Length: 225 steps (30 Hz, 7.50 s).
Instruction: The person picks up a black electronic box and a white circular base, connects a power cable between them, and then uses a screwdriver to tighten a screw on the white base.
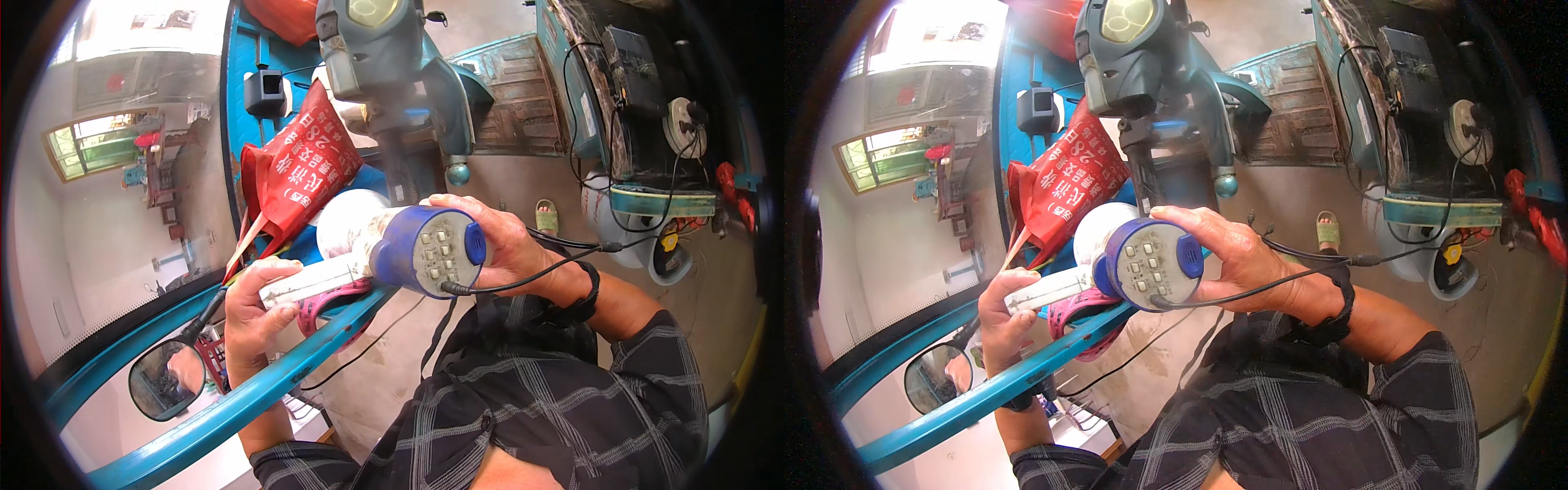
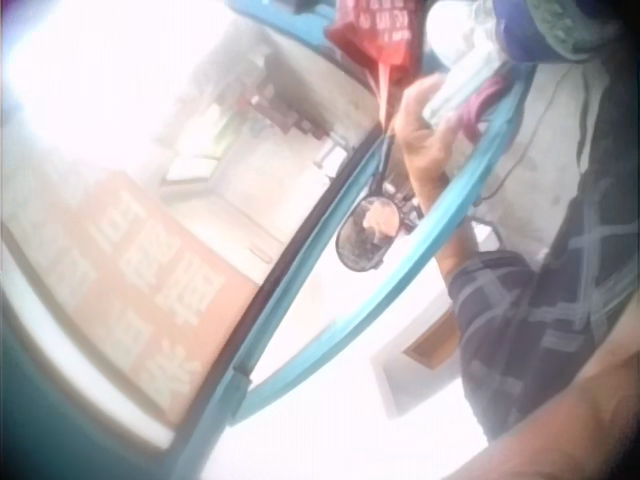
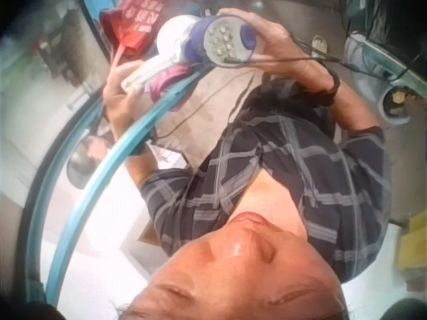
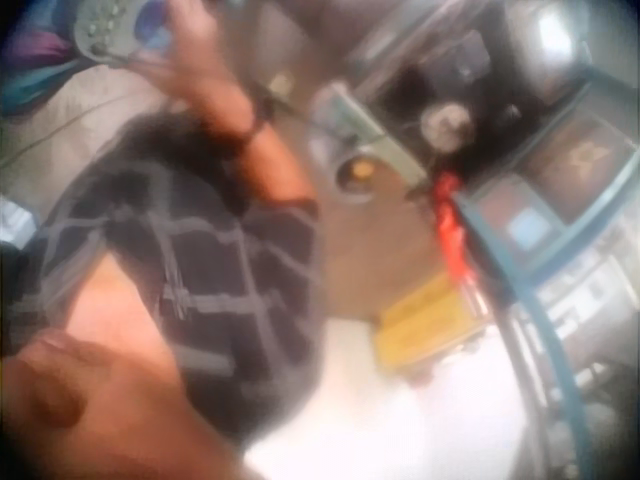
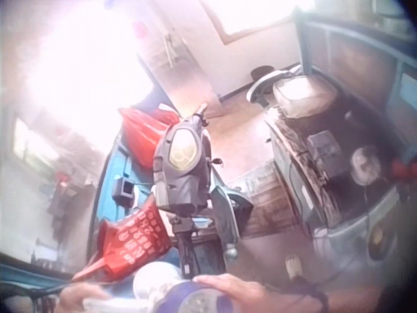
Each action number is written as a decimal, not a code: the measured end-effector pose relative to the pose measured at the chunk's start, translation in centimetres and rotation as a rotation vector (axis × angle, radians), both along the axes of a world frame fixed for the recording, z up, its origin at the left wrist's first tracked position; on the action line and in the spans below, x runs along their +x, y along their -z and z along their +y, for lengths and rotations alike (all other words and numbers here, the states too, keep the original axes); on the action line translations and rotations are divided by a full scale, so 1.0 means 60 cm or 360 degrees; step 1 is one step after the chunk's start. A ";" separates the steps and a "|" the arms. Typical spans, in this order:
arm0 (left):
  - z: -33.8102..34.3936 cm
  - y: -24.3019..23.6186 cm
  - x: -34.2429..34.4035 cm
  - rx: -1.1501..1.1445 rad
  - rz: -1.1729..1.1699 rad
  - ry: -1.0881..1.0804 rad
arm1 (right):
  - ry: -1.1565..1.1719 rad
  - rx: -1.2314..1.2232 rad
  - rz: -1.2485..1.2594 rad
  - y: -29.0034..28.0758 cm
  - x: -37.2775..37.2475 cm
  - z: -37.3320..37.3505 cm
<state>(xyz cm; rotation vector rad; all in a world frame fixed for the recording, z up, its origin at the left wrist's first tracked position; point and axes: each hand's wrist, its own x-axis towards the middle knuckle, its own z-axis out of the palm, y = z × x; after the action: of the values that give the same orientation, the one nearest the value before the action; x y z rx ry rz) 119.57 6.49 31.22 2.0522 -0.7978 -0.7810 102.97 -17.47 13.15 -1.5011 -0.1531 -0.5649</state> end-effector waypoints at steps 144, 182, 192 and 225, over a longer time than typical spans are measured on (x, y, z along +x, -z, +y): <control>-0.030 -0.027 -0.024 0.0170 0.0234 0.0589 | 0.0422 -0.0250 -0.0314 0.021 -0.139 0.097; -0.022 0.002 0.019 0.0052 0.0054 0.0721 | 0.0893 -0.1238 -0.0002 -0.166 -0.231 0.156; -0.054 0.008 0.032 0.0149 0.0015 0.1198 | 0.1205 -0.1514 0.0193 -0.150 -0.213 0.198; -0.065 0.001 0.032 0.0452 0.0002 0.1243 | 0.1174 -0.1605 0.0141 -0.158 -0.210 0.180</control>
<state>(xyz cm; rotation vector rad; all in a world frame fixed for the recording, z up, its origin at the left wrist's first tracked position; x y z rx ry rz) 121.51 2.62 31.14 1.9580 -1.6011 -1.3766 90.34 -6.65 22.62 -2.5871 0.2452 -1.0962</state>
